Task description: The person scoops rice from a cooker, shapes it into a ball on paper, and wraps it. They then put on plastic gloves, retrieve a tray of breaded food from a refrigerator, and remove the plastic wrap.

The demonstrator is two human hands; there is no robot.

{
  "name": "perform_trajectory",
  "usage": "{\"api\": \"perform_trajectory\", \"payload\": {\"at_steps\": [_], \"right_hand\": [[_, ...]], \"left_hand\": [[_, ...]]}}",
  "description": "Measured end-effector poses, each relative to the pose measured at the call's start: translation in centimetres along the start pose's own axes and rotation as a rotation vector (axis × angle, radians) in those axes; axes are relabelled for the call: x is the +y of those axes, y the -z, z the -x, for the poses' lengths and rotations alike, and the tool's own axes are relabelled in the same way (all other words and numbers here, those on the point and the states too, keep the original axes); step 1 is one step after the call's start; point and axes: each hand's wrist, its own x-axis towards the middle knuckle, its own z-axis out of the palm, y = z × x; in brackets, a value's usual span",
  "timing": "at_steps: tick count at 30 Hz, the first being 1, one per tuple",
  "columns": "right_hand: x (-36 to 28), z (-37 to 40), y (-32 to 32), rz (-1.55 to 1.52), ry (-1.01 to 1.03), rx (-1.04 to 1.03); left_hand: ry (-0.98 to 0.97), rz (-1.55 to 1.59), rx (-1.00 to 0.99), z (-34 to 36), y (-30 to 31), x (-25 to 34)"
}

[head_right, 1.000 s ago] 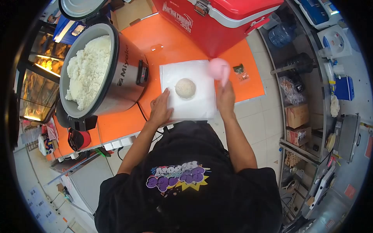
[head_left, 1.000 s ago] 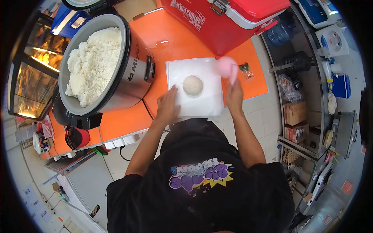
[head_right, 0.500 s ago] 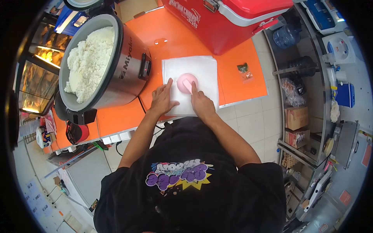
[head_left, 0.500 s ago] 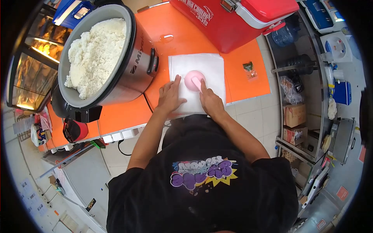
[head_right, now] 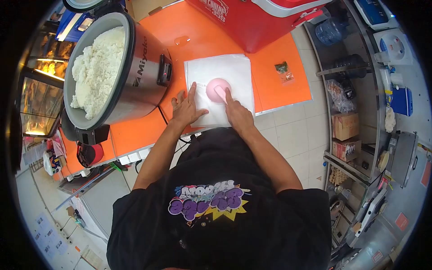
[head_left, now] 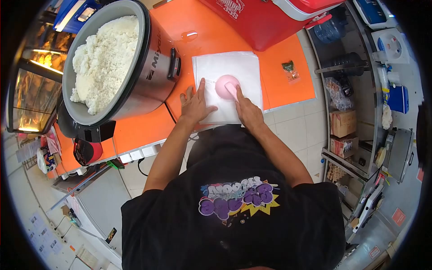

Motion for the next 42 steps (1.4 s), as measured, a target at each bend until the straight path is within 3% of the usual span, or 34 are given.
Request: {"api": "perform_trajectory", "payload": {"at_steps": [5,7,8,9,10,11,12,13,14,16,17,19,20,22,25,27,34,36,39,40,42], "right_hand": [[-0.5,-0.4,1.3,-0.107,-0.054,-0.061],[0.3,0.6,1.5,-0.373,0.108,0.286],[1.1,0.7,2.0,-0.373,0.113,0.287],[2.2,0.7,2.7,-0.369,0.124,0.418],[3.6,0.7,3.4,-0.362,0.136,0.552],[5.2,0.6,3.8,-0.361,0.138,0.555],[7.1,0.4,3.8,-0.3,-0.007,0.525],[7.7,0.0,4.0,-0.239,-0.15,0.494],[8.2,-0.4,4.1,-0.238,-0.148,0.497],[7.7,-1.0,5.2,-0.081,-0.518,0.317],[7.1,-0.9,5.3,-0.082,-0.517,0.312],[5.8,-0.2,5.1,0.405,-0.082,0.731],[5.7,0.7,4.3,0.405,-0.084,0.726],[5.5,2.8,2.7,0.245,0.408,0.251],[4.4,5.1,1.6,0.186,0.529,0.203],[5.8,4.5,0.3,0.137,0.438,0.148],[4.5,2.3,4.2,-0.071,0.132,-0.018],[4.4,2.0,4.5,-0.091,0.093,-0.048],[5.3,1.8,4.4,-0.146,0.099,-0.15],[5.8,1.5,4.2,-0.084,0.166,-0.147],[5.8,1.5,4.2,-0.023,0.228,-0.141]], "left_hand": [[-0.012,0.017,0.0,-0.1,0.1,0.1],[0.009,0.029,-0.003,1.1,-0.8,0.0],[-0.109,0.068,0.208,1.8,-2.4,-0.6],[-0.23,0.105,0.422,2.4,-3.3,-0.9],[-0.232,0.104,0.43,3.3,-3.1,-0.7],[-0.383,0.078,0.344,4.4,-3.0,-0.6],[-0.532,0.052,0.252,5.3,-3.0,-0.4],[-0.533,0.052,0.253,5.6,-3.1,-0.3],[-0.591,0.023,0.35,5.8,-3.2,-0.2],[-0.64,-0.006,0.449,5.7,-3.6,-0.1],[-0.679,-0.06,0.473,5.4,-3.8,-0.3],[-0.715,-0.113,0.493,4.9,-4.3,-0.5],[-0.785,-0.177,0.492,4.8,-4.7,-0.6],[-0.859,-0.242,0.489,4.7,-4.5,-0.3],[-0.78,-0.06,0.546,3.7,-4.1,0.2],[-0.482,-0.011,0.322,2.7,-4.8,0.0],[-0.693,0.037,0.365,3.6,-0.4,0.2],[-0.572,0.206,0.276,3.3,-0.6,-0.6],[-0.537,0.263,0.158,2.8,-0.7,-1.3],[-0.536,0.264,0.157,2.6,-0.5,-1.2],[-0.403,0.229,-0.031,2.3,0.4,-0.7]]}}
